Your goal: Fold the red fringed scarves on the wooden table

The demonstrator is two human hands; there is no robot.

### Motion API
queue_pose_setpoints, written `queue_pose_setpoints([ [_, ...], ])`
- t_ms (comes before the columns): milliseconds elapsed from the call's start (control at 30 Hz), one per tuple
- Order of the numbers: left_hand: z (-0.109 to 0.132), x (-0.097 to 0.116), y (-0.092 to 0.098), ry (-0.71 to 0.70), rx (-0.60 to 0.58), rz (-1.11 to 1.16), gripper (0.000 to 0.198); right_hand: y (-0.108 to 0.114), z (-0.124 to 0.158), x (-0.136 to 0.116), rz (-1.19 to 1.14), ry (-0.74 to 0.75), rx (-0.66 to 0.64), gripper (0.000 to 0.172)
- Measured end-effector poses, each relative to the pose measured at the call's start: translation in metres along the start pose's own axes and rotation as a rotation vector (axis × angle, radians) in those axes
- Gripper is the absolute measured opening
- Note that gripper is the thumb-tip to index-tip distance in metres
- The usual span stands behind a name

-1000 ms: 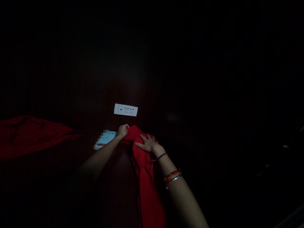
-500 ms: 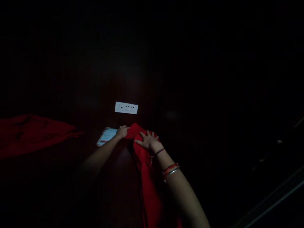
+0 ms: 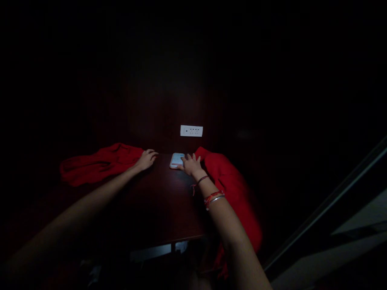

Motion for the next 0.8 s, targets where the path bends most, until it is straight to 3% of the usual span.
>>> queue_pose_setpoints([
  [133, 0.081, -0.059, 0.002, 0.149, 0.031, -0.079, 0.032, -0.045, -0.006, -0.071, -0.087, 0.123, -0.007, 0.055],
  [233, 0.116, -0.084, -0.003, 0.274, -0.029, -0.120, 0.032, -0.077, -0.007, -0.097, -0.139, 0.144, 0.002, 0.052],
  [367, 0.122, -0.094, -0.010, 0.335, -0.095, -0.147, 0.032, -0.105, -0.010, -0.105, -0.168, 0.130, -0.039, 0.049],
  [567, 0.115, -0.093, -0.010, 0.347, -0.093, -0.145, 0.033, -0.111, -0.018, -0.106, -0.131, 0.153, -0.076, 0.047],
  [667, 0.118, -0.100, 0.002, 0.405, -0.028, -0.176, 0.039, -0.112, -0.024, -0.109, -0.113, 0.131, -0.077, 0.047],
  [800, 0.127, -0.125, 0.026, 0.573, 0.129, -0.258, 0.046, -0.113, -0.042, -0.121, -0.120, 0.142, -0.053, 0.044],
])
Point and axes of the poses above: each hand's wrist, its own z-axis away from the middle knuckle, its own y-axis out of the back of the hand, x = y × z, the point moved 9 cm from there along -z, towards the middle knuckle, and after that the axes turned 4 degrees about -z, right-handed, at the moved point
